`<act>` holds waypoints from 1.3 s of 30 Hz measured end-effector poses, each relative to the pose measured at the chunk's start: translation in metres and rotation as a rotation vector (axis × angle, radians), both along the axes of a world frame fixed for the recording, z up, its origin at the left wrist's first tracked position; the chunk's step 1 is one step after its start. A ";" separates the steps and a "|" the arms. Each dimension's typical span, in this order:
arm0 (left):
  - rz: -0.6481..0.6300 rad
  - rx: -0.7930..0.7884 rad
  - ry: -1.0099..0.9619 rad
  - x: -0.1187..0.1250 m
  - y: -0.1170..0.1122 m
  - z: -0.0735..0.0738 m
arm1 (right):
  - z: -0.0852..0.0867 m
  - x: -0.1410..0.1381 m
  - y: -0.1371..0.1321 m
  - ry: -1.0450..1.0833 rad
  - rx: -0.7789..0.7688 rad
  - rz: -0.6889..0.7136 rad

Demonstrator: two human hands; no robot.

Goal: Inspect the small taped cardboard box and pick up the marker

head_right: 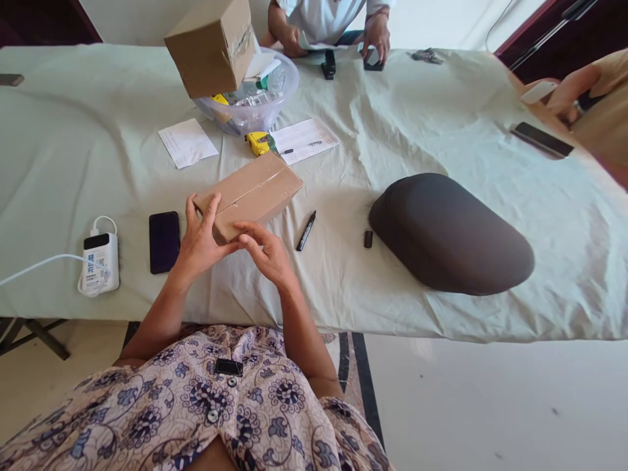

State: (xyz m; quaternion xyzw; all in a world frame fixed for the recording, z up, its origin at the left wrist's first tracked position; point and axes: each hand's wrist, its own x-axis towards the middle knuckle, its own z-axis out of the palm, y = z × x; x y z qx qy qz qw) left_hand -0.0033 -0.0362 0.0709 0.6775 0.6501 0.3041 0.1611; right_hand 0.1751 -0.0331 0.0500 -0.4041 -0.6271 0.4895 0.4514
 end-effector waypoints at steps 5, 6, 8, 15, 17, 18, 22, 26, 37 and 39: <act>0.017 0.119 0.003 0.000 -0.002 -0.012 | 0.010 -0.013 -0.003 -0.126 -0.051 -0.202; 0.023 0.143 0.009 -0.001 -0.003 -0.014 | 0.010 -0.015 -0.003 -0.137 -0.062 -0.221; 0.019 0.187 0.017 -0.005 -0.007 -0.018 | 0.008 -0.014 -0.001 -0.136 -0.068 -0.245; -0.140 0.237 -0.048 -0.042 -0.022 -0.029 | 0.003 0.013 0.011 -0.046 -0.015 -0.569; -0.188 0.220 -0.093 -0.053 -0.025 -0.032 | 0.007 0.024 0.014 0.008 0.005 -0.644; -0.209 0.213 -0.119 -0.057 -0.027 -0.034 | 0.009 0.028 0.014 0.029 0.005 -0.657; -0.240 0.238 -0.211 -0.068 -0.031 -0.043 | 0.020 0.039 0.014 0.066 0.001 -0.634; -0.246 0.282 -0.226 -0.073 -0.031 -0.048 | 0.028 0.038 0.011 0.083 0.024 -0.625; -0.229 0.118 -0.365 -0.068 -0.033 -0.045 | 0.035 0.033 0.005 -0.030 0.019 -0.653; -0.227 0.117 -0.371 -0.065 -0.033 -0.045 | 0.033 0.034 0.005 -0.026 0.014 -0.657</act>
